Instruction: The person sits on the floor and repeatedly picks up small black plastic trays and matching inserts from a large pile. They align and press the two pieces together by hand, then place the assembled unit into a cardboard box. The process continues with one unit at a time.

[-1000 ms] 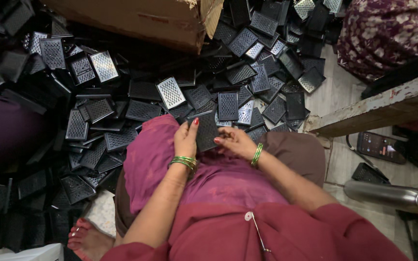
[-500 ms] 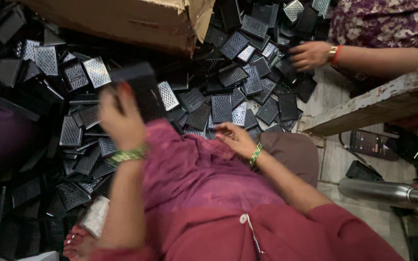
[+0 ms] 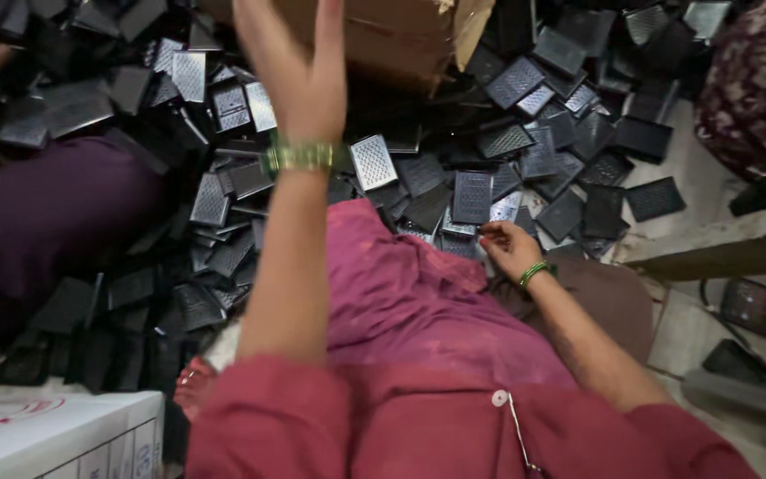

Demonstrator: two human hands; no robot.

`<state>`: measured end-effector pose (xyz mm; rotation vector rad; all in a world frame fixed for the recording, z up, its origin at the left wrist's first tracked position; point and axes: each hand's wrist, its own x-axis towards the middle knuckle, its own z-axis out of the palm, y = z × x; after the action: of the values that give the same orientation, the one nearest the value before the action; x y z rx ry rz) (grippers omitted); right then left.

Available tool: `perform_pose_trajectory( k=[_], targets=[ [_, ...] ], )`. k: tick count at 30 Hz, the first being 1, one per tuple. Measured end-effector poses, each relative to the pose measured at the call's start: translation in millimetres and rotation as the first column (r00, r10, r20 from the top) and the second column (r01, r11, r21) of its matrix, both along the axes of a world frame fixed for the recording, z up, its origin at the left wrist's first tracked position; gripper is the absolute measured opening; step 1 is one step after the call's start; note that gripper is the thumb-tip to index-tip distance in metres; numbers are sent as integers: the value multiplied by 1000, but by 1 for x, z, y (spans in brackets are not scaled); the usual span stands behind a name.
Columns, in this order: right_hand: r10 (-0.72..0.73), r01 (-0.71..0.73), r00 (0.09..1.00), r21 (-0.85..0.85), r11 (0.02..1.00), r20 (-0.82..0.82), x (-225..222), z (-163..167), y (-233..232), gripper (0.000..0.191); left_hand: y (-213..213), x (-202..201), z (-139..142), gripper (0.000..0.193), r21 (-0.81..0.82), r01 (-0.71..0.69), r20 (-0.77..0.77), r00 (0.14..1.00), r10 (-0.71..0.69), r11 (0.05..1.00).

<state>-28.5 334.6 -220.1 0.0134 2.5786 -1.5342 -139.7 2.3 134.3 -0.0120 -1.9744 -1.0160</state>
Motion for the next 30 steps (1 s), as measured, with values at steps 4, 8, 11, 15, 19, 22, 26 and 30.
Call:
perform_pose_trajectory(
  k=[4, 8, 11, 15, 19, 22, 26, 30],
  targets=[
    [42, -40, 998, -54, 998, 37, -2, -10, 3, 31, -89, 80, -164, 68, -144, -205, 133, 965, 225, 968],
    [71, -71, 996, -11, 997, 62, -7, -19, 6, 33, -237, 204, -298, 66, -374, -408, 262, 815, 517, 833],
    [110, -109, 993, -18, 994, 32, -11, -21, 5, 34, -303, 287, -301, 70, -505, -576, 301, 580, 757, 642],
    [129, -128, 991, 38, 991, -28, -12, -18, 6, 32, -327, 366, -278, 65, -350, -473, 388, 712, 585, 808],
    [58, -60, 997, -50, 997, -43, -6, -13, 8, 31, -350, 416, -286, 67, -312, -596, 460, 586, 667, 740],
    [54, -57, 998, -88, 994, -36, -1, -5, 11, 35, -377, 455, -280, 67, -281, -711, 421, 513, 748, 645],
    [82, -82, 992, -1, 997, -99, 5, 8, 6, 35, -385, 496, -279, 75, -272, -803, 557, 319, 767, 531],
    [172, -153, 971, 124, 980, -165, 14, 24, -3, 34, -362, 503, -304, 135, -487, -545, 740, 158, 654, 683]
  ],
)
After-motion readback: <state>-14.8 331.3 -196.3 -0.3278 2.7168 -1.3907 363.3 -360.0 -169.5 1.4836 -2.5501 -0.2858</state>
